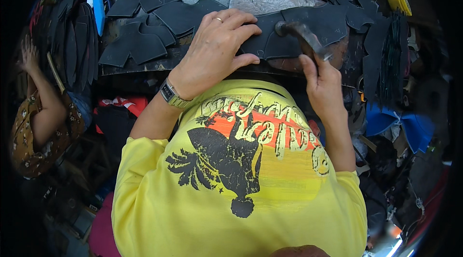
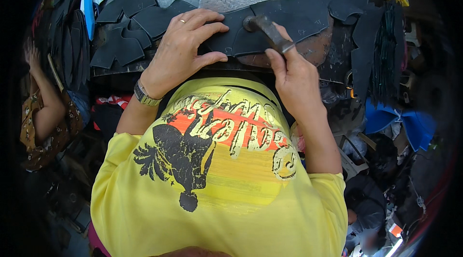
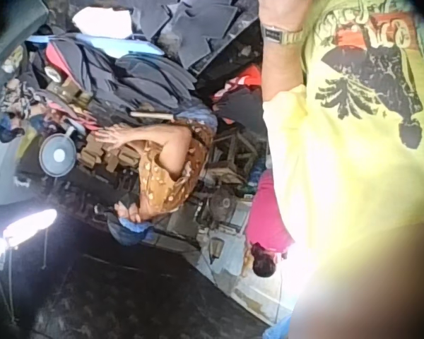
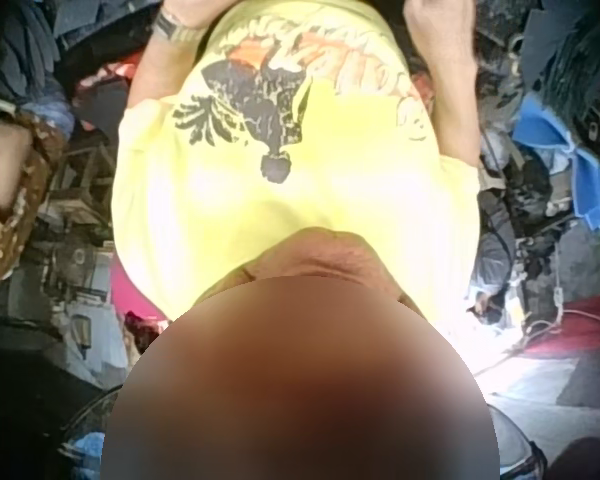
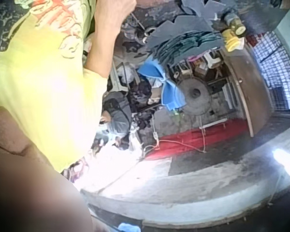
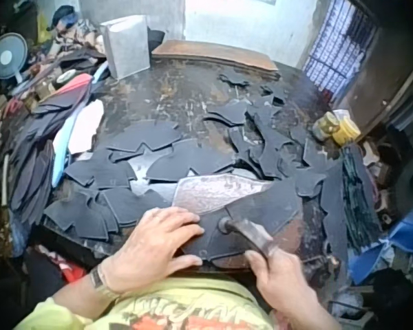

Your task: The person repeatedly picks up black rubber pieces from a pile on a workbench, aligns them, and uses a knife to trim or cut them. The person then places the trimmed pieces back onto the pile. This cycle continues throughout the clip.

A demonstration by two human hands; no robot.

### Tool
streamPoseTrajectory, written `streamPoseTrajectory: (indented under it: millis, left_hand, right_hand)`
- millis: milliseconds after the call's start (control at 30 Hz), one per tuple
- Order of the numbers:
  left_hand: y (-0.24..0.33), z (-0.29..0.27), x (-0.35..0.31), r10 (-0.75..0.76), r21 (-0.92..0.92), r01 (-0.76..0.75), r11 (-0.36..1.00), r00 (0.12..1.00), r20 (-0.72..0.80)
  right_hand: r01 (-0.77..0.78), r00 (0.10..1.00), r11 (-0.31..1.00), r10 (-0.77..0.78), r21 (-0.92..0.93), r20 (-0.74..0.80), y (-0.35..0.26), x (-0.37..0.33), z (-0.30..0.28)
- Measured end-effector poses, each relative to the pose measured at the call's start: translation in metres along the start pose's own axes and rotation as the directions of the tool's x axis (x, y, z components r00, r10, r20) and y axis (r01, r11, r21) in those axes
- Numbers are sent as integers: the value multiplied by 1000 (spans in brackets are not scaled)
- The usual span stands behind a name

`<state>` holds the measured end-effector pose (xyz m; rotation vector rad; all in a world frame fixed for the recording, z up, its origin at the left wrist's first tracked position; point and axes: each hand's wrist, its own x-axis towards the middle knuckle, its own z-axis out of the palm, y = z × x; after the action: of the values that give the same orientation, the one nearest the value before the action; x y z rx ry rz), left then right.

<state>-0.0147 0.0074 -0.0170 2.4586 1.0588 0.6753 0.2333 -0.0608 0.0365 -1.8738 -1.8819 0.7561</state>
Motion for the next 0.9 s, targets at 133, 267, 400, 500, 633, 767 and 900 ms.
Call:
streamPoseTrajectory:
  millis: [133,267,400,500,633,767,900]
  left_hand:
    - [-1,-5,-1,-5,-14,6,1000,998,65]
    - [-4,-10,-1,21,-43,-17,999,995,100]
    - [-3,-11,1,10,0,-10,1000,992,126]
    - [-3,-18,6,14,6,-15,1000,980,200]
    - [-8,-33,16,-89,-103,123,987,955,283]
    - [2,-4,39,-45,91,47,995,999,-22]
    - [10,18,57,-73,35,73,997,997,-11]
  right_hand:
    - [57,995,995,-50,82,-81,-7,-4,-6]
    - [90,994,982,-78,165,-79,-2,-11,9]
    - [65,996,994,-70,91,55,12,-22,21]
    - [78,990,987,-93,140,102,14,-29,14]
    - [172,985,962,-173,213,-13,9,-37,-7]
    - [367,920,918,-333,151,-208,14,-40,-18]
    - [406,894,879,-439,-251,-90,35,-43,-19]
